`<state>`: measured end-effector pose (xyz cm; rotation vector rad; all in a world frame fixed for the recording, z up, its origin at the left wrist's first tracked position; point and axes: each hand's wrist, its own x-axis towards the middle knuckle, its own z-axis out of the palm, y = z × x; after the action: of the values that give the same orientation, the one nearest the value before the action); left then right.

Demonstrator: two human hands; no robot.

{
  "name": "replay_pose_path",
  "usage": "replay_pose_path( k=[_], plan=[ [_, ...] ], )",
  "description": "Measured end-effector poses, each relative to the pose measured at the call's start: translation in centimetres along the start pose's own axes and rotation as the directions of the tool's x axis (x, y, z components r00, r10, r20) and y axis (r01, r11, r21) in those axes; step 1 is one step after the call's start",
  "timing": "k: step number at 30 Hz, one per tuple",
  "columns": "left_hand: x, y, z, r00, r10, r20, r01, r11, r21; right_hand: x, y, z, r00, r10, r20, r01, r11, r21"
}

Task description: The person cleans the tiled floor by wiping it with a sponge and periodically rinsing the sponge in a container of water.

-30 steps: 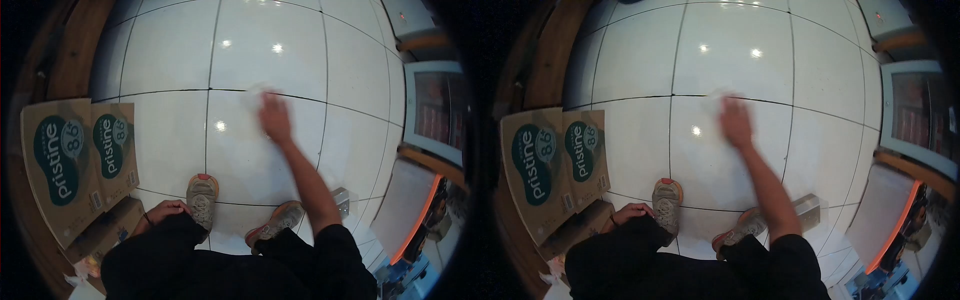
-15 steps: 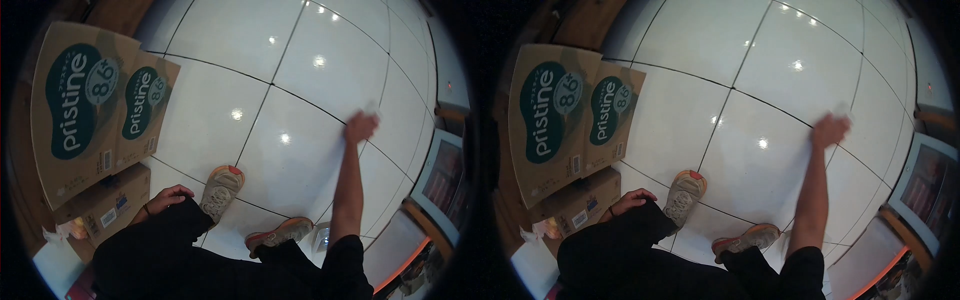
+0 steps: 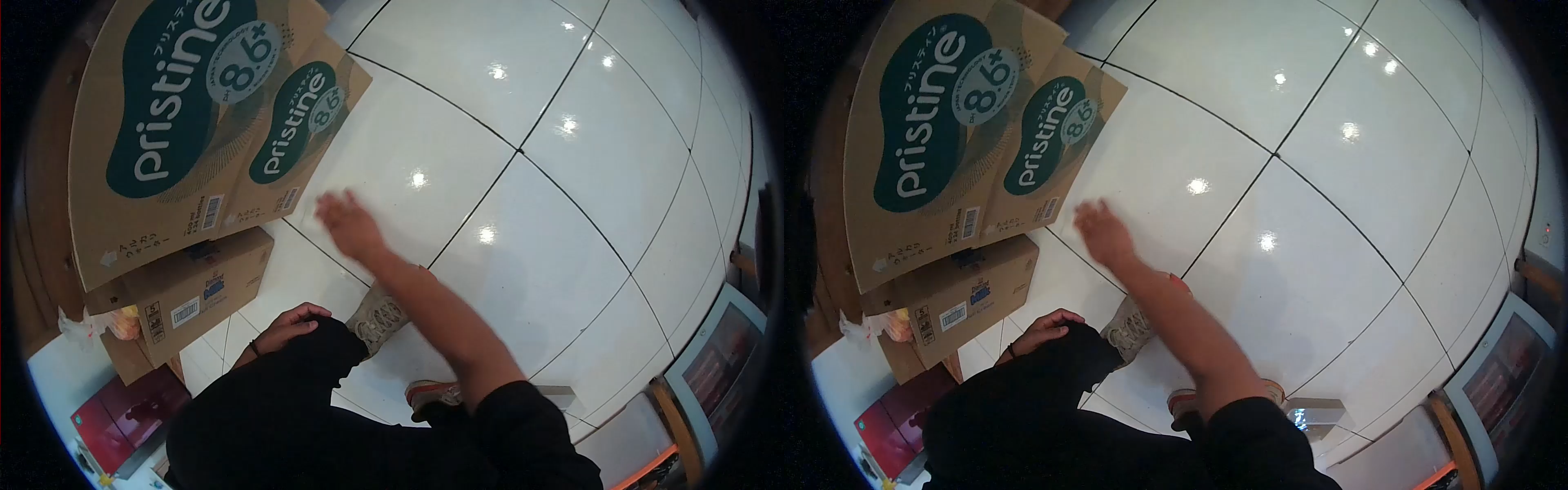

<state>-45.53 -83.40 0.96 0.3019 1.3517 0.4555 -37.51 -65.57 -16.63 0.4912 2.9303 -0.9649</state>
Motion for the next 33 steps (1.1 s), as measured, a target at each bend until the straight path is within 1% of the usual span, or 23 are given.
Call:
replay_pose_path(
  k=[1,2,4,5,7,10,12,13,15,16,17,19,22,24,25,26,27,28,29,30,31,32,33],
  plan=[
    [-0.2,0.1,-0.1,1.000,-0.004,-0.007,0.004,1.000,0.002,0.7,2.2,-0.5,0.991,0.107,-0.076,-0.107,0.994,-0.004],
    [-0.3,0.1,-0.1,1.000,-0.007,-0.014,0.007,1.000,0.006,0.9,5.8,-1.1,0.951,0.208,-0.228,-0.197,0.978,0.067],
    [-0.7,-0.1,-0.1,0.998,-0.043,-0.047,0.043,0.999,0.008,0.5,12.7,-5.1,0.785,0.277,-0.554,-0.437,0.882,-0.178],
    [-1.0,-0.1,-0.1,0.996,-0.060,-0.063,0.061,0.998,0.011,0.3,15.5,-7.7,0.745,0.428,-0.511,-0.581,0.793,-0.183],
    [-1.3,-0.6,-0.3,0.995,-0.054,-0.087,0.053,0.998,-0.019,-0.4,18.3,-11.4,0.541,0.544,-0.641,-0.684,0.728,0.041],
    [-1.4,-0.7,-0.3,0.994,-0.043,-0.104,0.038,0.998,-0.044,1.0,17.0,-11.2,0.515,0.543,-0.664,-0.708,0.706,0.028],
    [-1.6,-1.2,-0.4,0.994,-0.024,-0.111,0.018,0.998,-0.053,2.7,13.9,-8.1,0.647,0.452,-0.614,-0.602,0.797,-0.048],
    [-1.4,-1.6,-0.6,0.994,-0.008,-0.109,0.002,0.999,-0.049,3.2,11.2,-6.0,0.763,0.378,-0.524,-0.543,0.815,-0.202],
    [-1.4,-1.8,-0.7,0.994,0.005,-0.107,-0.009,0.999,-0.045,3.3,4.5,-0.8,0.874,0.215,-0.436,-0.278,0.957,-0.086],
    [-1.4,-1.6,-0.6,0.994,-0.002,-0.106,-0.002,0.999,-0.041,3.1,0.5,1.3,0.958,0.147,-0.246,-0.210,0.944,-0.255],
    [-1.4,-1.4,-0.6,0.995,-0.010,-0.102,0.006,0.999,-0.036,2.7,-2.8,4.1,0.978,0.098,-0.186,-0.127,0.981,-0.150],
    [-1.2,-1.9,-0.7,0.996,0.000,-0.091,-0.004,0.999,-0.041,1.3,-7.4,6.0,0.986,-0.149,0.071,0.136,0.978,0.160],
    [-1.3,-2.0,-0.9,0.996,-0.003,-0.092,-0.003,0.998,-0.060,1.2,-7.7,4.9,0.964,-0.230,0.137,0.215,0.970,0.116],
    [-1.5,-2.3,-1.0,0.994,-0.013,-0.105,0.004,0.996,-0.090,3.0,-4.1,7.0,0.995,0.015,-0.096,-0.004,0.993,0.116],
    [-1.6,-2.5,-1.1,0.994,-0.018,-0.112,0.006,0.994,-0.105,2.9,-1.0,2.5,0.997,-0.010,-0.074,0.001,0.994,-0.109],
    [-1.7,-2.7,-1.1,0.993,-0.022,-0.119,0.008,0.993,-0.122,2.9,2.9,-1.9,0.997,0.052,-0.049,-0.056,0.995,-0.087],
    [-1.8,-2.8,-1.1,0.992,-0.030,-0.123,0.014,0.991,-0.130,3.1,7.1,-4.3,0.977,0.117,-0.177,-0.138,0.985,-0.107],
    [-1.9,-2.7,-1.1,0.991,-0.037,-0.128,0.019,0.990,-0.137,3.7,11.3,-6.5,0.924,0.225,-0.308,-0.284,0.946,-0.159],
    [-2.0,-2.7,-1.1,0.990,-0.043,-0.133,0.024,0.989,-0.144,4.4,16.4,-7.6,0.813,0.313,-0.491,-0.430,0.891,-0.145],
    [-2.1,-3.0,-1.1,0.989,-0.036,-0.141,0.014,0.989,-0.148,3.3,17.9,-11.7,0.709,0.507,-0.490,-0.592,0.806,-0.023],
    [-2.0,-3.3,-1.2,0.989,-0.027,-0.147,0.005,0.989,-0.149,2.8,19.1,-12.7,0.509,0.551,-0.661,-0.703,0.710,0.050],
    [-2.0,-3.4,-1.3,0.988,-0.017,-0.154,-0.006,0.989,-0.148,2.3,19.3,-14.0,0.473,0.625,-0.621,-0.732,0.671,0.119],
    [-2.0,-3.3,-1.4,0.988,-0.017,-0.156,-0.006,0.990,-0.144,2.5,19.1,-13.6,0.511,0.579,-0.636,-0.719,0.693,0.052]
  ],
)
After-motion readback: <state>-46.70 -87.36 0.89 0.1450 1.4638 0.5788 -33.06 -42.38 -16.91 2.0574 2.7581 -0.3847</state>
